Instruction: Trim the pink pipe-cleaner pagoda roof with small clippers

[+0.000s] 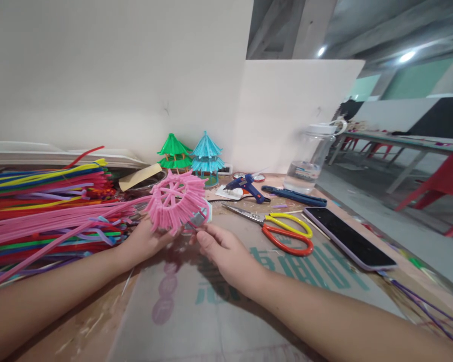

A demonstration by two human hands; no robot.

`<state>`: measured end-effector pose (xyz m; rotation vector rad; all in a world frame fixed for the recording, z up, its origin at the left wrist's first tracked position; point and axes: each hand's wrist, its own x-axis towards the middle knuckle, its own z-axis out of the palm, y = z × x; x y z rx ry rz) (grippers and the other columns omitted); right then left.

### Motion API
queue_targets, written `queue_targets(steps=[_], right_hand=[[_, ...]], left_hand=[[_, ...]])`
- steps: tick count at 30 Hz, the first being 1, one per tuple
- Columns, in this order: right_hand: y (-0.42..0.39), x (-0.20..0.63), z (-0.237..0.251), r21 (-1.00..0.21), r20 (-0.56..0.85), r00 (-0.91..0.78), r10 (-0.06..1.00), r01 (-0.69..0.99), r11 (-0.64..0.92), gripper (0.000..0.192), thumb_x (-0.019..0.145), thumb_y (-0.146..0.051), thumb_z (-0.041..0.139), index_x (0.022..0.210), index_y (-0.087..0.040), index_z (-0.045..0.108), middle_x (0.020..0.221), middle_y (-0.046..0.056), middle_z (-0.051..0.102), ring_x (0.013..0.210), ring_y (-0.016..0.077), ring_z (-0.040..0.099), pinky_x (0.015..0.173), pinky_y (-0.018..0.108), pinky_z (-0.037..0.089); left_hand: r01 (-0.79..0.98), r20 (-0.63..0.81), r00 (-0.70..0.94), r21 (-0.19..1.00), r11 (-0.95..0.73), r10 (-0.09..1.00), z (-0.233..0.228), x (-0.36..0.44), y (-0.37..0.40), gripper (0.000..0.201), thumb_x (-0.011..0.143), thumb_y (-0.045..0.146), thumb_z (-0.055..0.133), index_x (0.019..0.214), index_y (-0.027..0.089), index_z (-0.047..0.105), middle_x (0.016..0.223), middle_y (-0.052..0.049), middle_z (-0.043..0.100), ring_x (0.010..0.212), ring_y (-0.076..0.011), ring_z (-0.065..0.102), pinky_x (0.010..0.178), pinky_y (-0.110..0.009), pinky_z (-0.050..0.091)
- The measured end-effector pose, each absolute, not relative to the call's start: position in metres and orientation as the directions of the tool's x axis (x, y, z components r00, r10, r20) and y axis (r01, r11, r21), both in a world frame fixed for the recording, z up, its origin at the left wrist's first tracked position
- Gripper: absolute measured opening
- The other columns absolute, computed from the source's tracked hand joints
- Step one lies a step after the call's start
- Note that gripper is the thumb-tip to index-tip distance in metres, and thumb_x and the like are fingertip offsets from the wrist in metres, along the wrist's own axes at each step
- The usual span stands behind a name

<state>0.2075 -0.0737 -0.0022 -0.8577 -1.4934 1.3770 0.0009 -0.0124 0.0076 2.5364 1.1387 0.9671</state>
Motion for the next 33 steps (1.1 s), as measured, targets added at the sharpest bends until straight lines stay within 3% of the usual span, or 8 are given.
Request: queue_targets(steps=[16, 26, 33], right_hand=[[-0.0761, 0.2079, 0.0032, -0.989, 0.126, -0.385, 0.914, -0.125, 0.083, 0.060, 0.076, -0.076, 0.065, 0.081, -0.017, 0.058, 0.054, -0.010, 0.030, 0.046, 0.0072, 0.022, 0.043, 0.024, 0.012], [-0.0754, 0.2077, 0.0038, -0.987, 0.121, -0.404, 0.907, -0.145, 0.067, 0.058, 0.076, -0.074, 0.066, 0.082, -0.017, 0.058, 0.052, -0.010, 0.032, 0.045, 0.0069, 0.021, 0.042, 0.024, 0.012], [-0.0742, 0.2084, 0.0028, -0.988, 0.126, -0.400, 0.908, -0.129, 0.080, 0.058, 0.077, -0.074, 0.065, 0.081, -0.017, 0.059, 0.051, -0.010, 0.032, 0.045, 0.0070, 0.019, 0.042, 0.023, 0.012]], left_hand=[[0.555, 0.441, 0.482, 0.514, -0.653, 0.757, 0.0085, -0.0012, -0.0114, 0.019, 0.080, 0.034, 0.057, 0.077, 0.018, 0.065, 0.082, -0.007, 0.071, 0.094, -0.0274, 0.066, 0.083, -0.036, 0.055], [0.563, 0.460, 0.504, 0.467, -0.682, 0.731, 0.0107, 0.0010, -0.0125, 0.024, 0.083, 0.037, 0.050, 0.076, 0.018, 0.063, 0.080, -0.006, 0.070, 0.087, -0.0259, 0.066, 0.079, -0.036, 0.054], [0.572, 0.433, 0.515, 0.468, -0.673, 0.740, 0.0099, -0.0008, -0.0124, 0.025, 0.084, 0.037, 0.051, 0.079, 0.018, 0.066, 0.081, -0.007, 0.071, 0.095, -0.0284, 0.067, 0.081, -0.037, 0.055]])
